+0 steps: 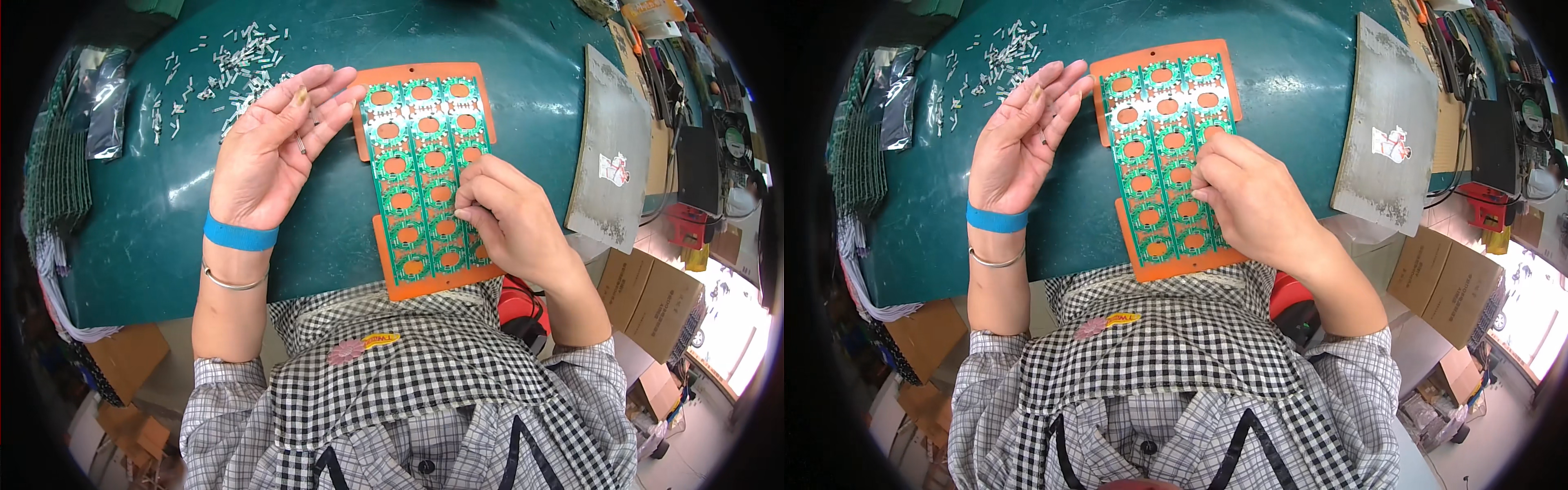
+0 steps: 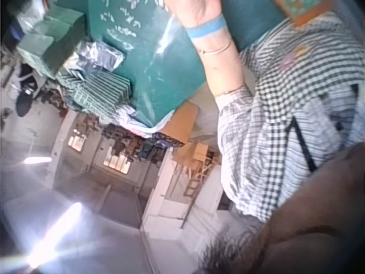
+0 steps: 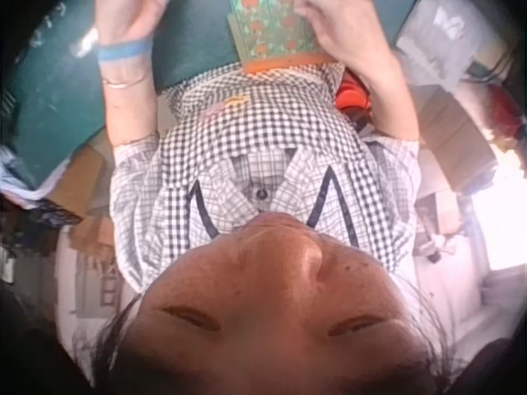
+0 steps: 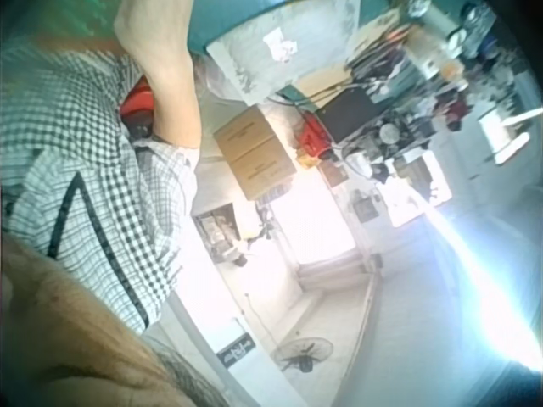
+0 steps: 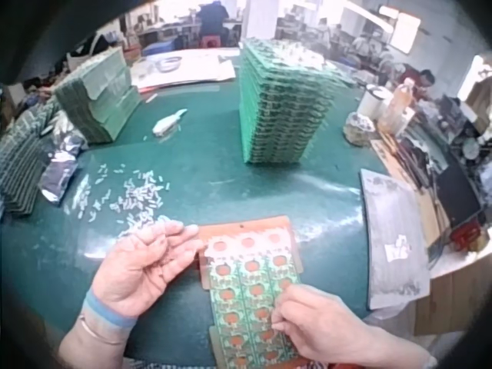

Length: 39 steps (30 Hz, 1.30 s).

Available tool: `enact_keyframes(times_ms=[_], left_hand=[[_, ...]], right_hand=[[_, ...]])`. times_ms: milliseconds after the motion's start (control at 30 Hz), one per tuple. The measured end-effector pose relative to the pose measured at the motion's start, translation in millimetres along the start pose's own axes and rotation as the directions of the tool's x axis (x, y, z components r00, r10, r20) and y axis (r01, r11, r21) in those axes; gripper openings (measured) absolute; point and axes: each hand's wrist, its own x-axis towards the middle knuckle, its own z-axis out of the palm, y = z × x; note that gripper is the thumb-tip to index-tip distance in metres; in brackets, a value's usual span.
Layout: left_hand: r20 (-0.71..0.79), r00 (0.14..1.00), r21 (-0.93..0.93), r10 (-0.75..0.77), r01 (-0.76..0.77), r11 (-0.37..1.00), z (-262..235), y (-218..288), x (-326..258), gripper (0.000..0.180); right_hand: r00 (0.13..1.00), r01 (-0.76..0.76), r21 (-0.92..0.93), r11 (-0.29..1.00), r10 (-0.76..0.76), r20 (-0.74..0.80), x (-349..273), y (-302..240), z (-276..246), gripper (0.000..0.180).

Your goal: The person inserts small white cylindrical components into the holes of a green circuit board held in an orange jig. They pick components from a pile on the table and place them one by one into the board. The person briefly handles a larger circuit board with wires before returning to the assembly task.

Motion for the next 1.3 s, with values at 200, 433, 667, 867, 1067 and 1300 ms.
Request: enact_keyframes(times_ms=[200, 433, 667, 867, 1067, 1300], left_hand=[[0.006, 0.999, 0.010, 0.054, -0.054, 0.998, 5, -4, -1, 0.034], [0.262, 0.963, -0.011, -0.057, 0.062, 0.998, -17, -2, 3, 0.025], [0.041, 0.999, 0.189, -0.027, 0.019, 0.982, 8, -12, -6, 0.038], [0.064, 0.996, 0.122, -0.059, 0.051, 0.991, 0, -5, -5, 0.037], [0.011, 1.000, 0.091, 0.005, -0.006, 0.996, 0, -3, -3, 0.048], [-0.087, 0.996, 0.197, -0.036, 0.053, 0.979, 0, -1, -3, 0.049]], right_hand=[[0.999, 0.047, -0.041, 0.998, -0.048, -0.014, 1, 2, 3, 0.019], [0.987, 0.153, -0.271, 0.950, -0.132, 0.096, -1, -5, 8, 0.019], [0.978, 0.191, -0.323, 0.927, -0.151, 0.143, 1, -7, 7, 0.020], [0.992, 0.109, -0.307, 0.945, -0.082, 0.098, 1, -19, 7, 0.017], [0.994, 0.106, -0.146, 0.984, -0.107, -0.003, 6, -11, 5, 0.018], [0.990, 0.137, -0.141, 0.980, -0.140, -0.012, 1, -3, 6, 0.019]])
